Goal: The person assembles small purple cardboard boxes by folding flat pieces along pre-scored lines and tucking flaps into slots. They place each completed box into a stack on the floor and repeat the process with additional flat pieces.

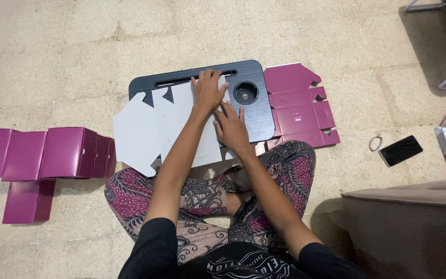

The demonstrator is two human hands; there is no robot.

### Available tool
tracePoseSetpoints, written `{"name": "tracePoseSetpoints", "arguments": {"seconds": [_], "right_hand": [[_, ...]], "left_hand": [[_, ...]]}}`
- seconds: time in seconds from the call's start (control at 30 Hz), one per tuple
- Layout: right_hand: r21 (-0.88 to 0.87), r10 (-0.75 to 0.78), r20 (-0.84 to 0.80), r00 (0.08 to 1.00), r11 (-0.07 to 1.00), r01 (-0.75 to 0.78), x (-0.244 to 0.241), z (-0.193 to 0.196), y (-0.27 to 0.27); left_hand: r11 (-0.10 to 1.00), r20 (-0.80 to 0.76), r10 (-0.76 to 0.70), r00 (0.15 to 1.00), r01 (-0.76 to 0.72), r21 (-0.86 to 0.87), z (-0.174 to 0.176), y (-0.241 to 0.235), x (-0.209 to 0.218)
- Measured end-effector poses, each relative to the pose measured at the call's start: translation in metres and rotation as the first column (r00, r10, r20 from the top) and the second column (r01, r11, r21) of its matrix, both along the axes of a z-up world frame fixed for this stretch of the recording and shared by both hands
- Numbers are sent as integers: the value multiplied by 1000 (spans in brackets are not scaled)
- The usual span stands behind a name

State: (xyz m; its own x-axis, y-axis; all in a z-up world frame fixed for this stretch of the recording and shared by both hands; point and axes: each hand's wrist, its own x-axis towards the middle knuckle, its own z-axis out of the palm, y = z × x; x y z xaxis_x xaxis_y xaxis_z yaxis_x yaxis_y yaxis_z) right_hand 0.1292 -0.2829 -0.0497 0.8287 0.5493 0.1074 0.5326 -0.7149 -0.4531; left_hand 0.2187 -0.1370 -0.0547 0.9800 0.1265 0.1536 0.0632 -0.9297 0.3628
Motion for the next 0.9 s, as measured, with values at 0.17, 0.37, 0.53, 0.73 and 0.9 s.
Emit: {"name": "tracePoseSetpoints", "arguments": {"seconds": [0.17,0.37,0.53,0.73,0.9], "right_hand": [[12,-1,-22,1000,1000,1,0,-4,-1],[14,-5,-36,999,1000,5,3,-4,-2],[13,-12,-69,998,1000,13,4,-3,0],[10,-9,-41,999,1000,9,3,-2,-1],[13,2,-28,1000,1000,-2,5,-6,0]], "left_hand": [[1000,-41,-3,999,2,-29,14,1,5],[998,-38,-31,999,28,-63,15,9,22],[991,34,-80,996,83,-103,27,13,11],[927,-30,-99,995,81,-367,32,28,-7],[906,22,-15,1000,23,-423,30,29,-9]]}}
